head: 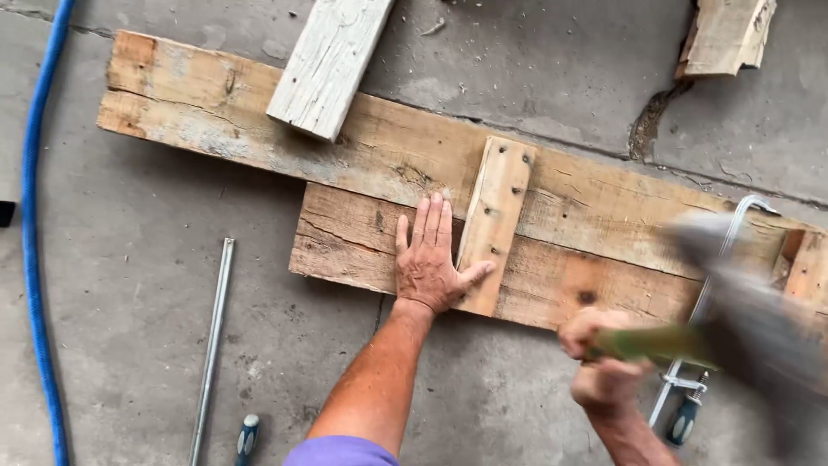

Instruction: The person hammers nails into a small wooden block to attach it to a larger wooden plank. They use a hammer to drive the nails in and a clamp to hold the wood in place. The person then removes the clamp and picks up another piece of wood.

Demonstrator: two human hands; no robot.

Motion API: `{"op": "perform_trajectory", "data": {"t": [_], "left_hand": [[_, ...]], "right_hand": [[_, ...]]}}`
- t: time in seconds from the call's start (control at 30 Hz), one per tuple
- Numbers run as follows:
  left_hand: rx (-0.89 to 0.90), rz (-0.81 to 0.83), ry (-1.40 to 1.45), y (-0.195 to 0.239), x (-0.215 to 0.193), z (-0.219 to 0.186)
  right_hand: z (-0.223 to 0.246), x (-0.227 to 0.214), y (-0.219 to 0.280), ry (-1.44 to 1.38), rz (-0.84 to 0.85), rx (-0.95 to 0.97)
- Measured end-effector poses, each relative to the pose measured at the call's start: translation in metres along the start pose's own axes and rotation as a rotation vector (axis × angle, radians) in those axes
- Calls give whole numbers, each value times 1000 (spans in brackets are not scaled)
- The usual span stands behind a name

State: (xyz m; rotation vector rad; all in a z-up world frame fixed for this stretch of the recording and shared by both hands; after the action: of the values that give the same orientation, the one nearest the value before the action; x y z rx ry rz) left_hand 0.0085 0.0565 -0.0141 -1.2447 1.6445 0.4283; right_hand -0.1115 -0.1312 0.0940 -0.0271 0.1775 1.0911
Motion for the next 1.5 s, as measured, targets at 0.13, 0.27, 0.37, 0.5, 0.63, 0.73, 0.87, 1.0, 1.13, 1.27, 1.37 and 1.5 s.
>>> {"op": "perform_trajectory", "data": {"t": [0.13,0.27,0.37,0.5,0.63,0.73,0.87,1.0,1.13,1.27,1.37,1.5], "left_hand": [[21,-13,-16,-10,5,7],[15,-10,18,12,7,-6],[9,-19,-44,0,3,4],[22,89,-38,1,7,8],[23,185,-1,8,9,11],[15,255,28,-2,-2,11],[46,751,-127,-36,-38,3],[-49,1066,-140,-53,-51,-3],[-63,1201,-143,-57,-53,0],[-39,1198,-133,-60,-56,-2],[-72,1207,-80,-63,-58,-5],[-73,1202,-107,-57,-59,-11]], "right_hand": [[-70,-15,-1,639,254,561],[-57,-26,19,714,303,724],[-77,-16,8,619,292,688],[-76,-12,9,519,250,642],[-71,-12,21,454,230,652],[-48,-7,31,286,212,757],[-30,-21,68,281,154,791],[-44,-30,117,116,43,901],[-61,-26,140,61,-6,966],[-61,-23,143,72,-16,943],[-60,-24,139,75,9,925],[-52,-26,138,114,40,929]]}}
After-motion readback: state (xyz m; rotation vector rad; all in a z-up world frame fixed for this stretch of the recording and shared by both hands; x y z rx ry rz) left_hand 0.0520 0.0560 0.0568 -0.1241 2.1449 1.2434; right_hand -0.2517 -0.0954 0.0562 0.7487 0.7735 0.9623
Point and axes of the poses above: each hand's wrist, its own y-axis away from the middle knuckle, its own x-axis out of the palm, z = x × y, the point moved 3 cm from there along -y, towards the middle knuckle, and after that the axes turned 8 degrees about x, right-handed, at the moved point
